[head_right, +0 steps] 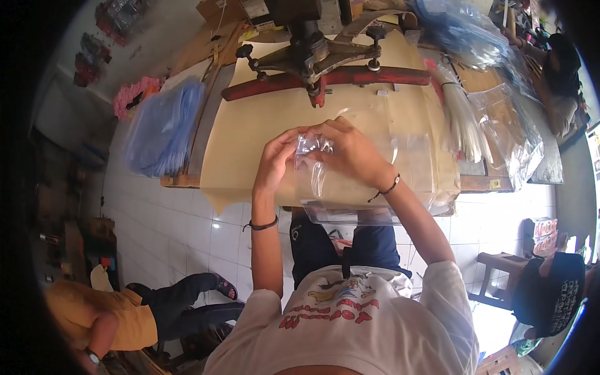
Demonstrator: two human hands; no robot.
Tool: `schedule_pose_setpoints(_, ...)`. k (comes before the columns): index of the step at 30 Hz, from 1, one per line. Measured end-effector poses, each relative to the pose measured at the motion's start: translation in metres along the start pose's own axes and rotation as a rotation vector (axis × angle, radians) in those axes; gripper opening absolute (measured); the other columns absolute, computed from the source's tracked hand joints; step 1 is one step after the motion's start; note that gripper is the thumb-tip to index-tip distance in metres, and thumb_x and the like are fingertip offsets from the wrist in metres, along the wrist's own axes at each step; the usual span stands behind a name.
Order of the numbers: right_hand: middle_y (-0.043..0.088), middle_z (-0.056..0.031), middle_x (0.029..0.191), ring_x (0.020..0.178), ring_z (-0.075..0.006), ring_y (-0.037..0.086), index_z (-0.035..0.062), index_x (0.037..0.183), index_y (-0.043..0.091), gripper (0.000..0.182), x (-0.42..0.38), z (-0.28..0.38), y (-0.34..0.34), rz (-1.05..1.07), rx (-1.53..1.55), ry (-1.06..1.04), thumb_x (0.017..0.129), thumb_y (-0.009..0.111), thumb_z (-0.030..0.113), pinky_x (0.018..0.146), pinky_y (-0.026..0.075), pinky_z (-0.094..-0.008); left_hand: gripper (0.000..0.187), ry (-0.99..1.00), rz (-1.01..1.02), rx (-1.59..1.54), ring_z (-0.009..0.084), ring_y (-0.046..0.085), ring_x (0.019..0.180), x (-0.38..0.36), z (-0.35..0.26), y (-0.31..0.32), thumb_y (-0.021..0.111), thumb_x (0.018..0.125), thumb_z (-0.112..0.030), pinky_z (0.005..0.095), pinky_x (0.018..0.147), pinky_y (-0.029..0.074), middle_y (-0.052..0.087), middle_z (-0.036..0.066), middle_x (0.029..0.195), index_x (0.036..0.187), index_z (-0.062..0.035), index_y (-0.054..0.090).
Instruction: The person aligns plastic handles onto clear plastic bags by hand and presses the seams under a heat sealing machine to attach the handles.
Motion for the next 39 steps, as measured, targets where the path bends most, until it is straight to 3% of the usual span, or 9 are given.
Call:
schedule_pose_setpoints(5, 0.065, -0.0142, 0.105, 0.104, -0.0352, 0.060, 0.0021, 0.102, 0.068, 0.026, 0.001, -0.001, 0.002, -0.003, -0.012, -0.025, 0.088, 0.077, 0.022, 0.091, 0.049, -0.0415, 0.028, 0.070, -0.029, 0.101, 0.0042, 0.062, 0.087, 0.002, 0.015, -0.003, 0.053, 0.106, -0.011, 0.0201, 0.072, 0.049, 0.070, 0.002, 0.102, 0.128, 0.0015, 0.065)
schedule_pose_setpoints(8, 0.065, -0.0151, 0.107, 0.107, -0.0355, 0.059, 0.0006, 0.102, 0.068, 0.025, -0.001, -0.004, 0.000, -0.026, 0.033, -0.015, 0.091, 0.074, 0.022, 0.092, 0.048, -0.0408, 0.026, 0.106, -0.093, 0.259, 0.0031, 0.060, 0.084, 0.003, 0.014, -0.001, 0.054, 0.106, -0.012, 0.0201, 0.070, 0.046, 0.070, 0.001, 0.100, 0.126, 0.0003, 0.065)
schedule_pose_setpoints(12, 0.066, -0.0167, 0.099, 0.097, -0.0352, 0.063, -0.0013, 0.101, 0.069, 0.023, 0.001, -0.009, -0.001, -0.063, 0.115, 0.009, 0.095, 0.071, 0.020, 0.085, 0.051, -0.0405, 0.024, 0.226, -0.151, 0.377, 0.0031, 0.056, 0.074, 0.004, 0.008, 0.005, 0.055, 0.106, -0.011, 0.0207, 0.063, 0.043, 0.069, 0.003, 0.088, 0.126, -0.0019, 0.063)
schedule_pose_setpoints(18, 0.068, -0.0174, 0.091, 0.083, -0.0339, 0.067, -0.0024, 0.096, 0.072, 0.022, 0.004, -0.007, 0.001, -0.051, 0.202, 0.164, 0.095, 0.071, 0.019, 0.075, 0.052, -0.0403, 0.017, 0.186, -0.185, 0.387, 0.0034, 0.047, 0.061, -0.006, -0.003, 0.009, 0.057, 0.103, -0.006, 0.0232, 0.056, 0.038, 0.063, 0.003, 0.070, 0.120, -0.0013, 0.057)
schedule_pose_setpoints(20, 0.069, -0.0165, 0.091, 0.083, -0.0321, 0.067, -0.0019, 0.097, 0.072, 0.021, 0.006, -0.009, 0.004, -0.046, 0.212, 0.181, 0.094, 0.072, 0.019, 0.075, 0.052, -0.0396, 0.015, 0.156, -0.151, 0.429, 0.0028, 0.046, 0.061, -0.005, 0.005, 0.004, 0.058, 0.103, -0.005, 0.0233, 0.055, 0.037, 0.063, 0.002, 0.068, 0.117, -0.0011, 0.058)
schedule_pose_setpoints(23, 0.070, -0.0127, 0.092, 0.083, -0.0219, 0.067, -0.0035, 0.099, 0.071, 0.018, 0.005, -0.011, 0.004, -0.028, 0.207, 0.210, 0.096, 0.071, 0.014, 0.076, 0.052, -0.0353, 0.014, 0.151, -0.131, 0.414, 0.0020, 0.045, 0.061, -0.004, 0.003, 0.004, 0.059, 0.102, -0.005, 0.0227, 0.055, 0.036, 0.061, 0.000, 0.067, 0.116, -0.0015, 0.059)
schedule_pose_setpoints(29, 0.072, -0.0149, 0.096, 0.085, -0.0275, 0.069, -0.0009, 0.102, 0.074, 0.018, 0.003, -0.013, 0.003, -0.044, 0.248, 0.252, 0.094, 0.072, 0.015, 0.079, 0.053, -0.0370, 0.013, 0.108, -0.119, 0.324, 0.0009, 0.044, 0.061, -0.005, 0.000, 0.008, 0.061, 0.101, -0.006, 0.0213, 0.054, 0.035, 0.059, -0.003, 0.067, 0.114, -0.0027, 0.060)
schedule_pose_setpoints(35, 0.072, -0.0116, 0.093, 0.085, -0.0199, 0.068, -0.0017, 0.101, 0.074, 0.016, 0.003, -0.014, 0.004, -0.056, 0.246, 0.208, 0.094, 0.073, 0.012, 0.078, 0.053, -0.0344, 0.016, 0.116, -0.120, 0.351, 0.0005, 0.043, 0.061, -0.007, -0.005, 0.008, 0.062, 0.102, -0.006, 0.0208, 0.054, 0.034, 0.060, -0.003, 0.068, 0.116, -0.0037, 0.055)
schedule_pose_setpoints(39, 0.072, -0.0118, 0.091, 0.082, -0.0197, 0.069, -0.0010, 0.103, 0.075, 0.017, 0.002, -0.014, 0.003, -0.067, 0.257, 0.235, 0.092, 0.075, 0.012, 0.078, 0.054, -0.0340, 0.019, 0.150, -0.097, 0.338, 0.0005, 0.046, 0.063, -0.006, -0.001, 0.007, 0.062, 0.101, -0.006, 0.0202, 0.056, 0.036, 0.065, 0.000, 0.072, 0.118, -0.0039, 0.053)
Point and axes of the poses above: each hand's wrist, its own x-axis towards the middle knuckle, its own y-axis out of the palm, z = x × y, the point moved 4 cm from there along x, towards the middle knuckle
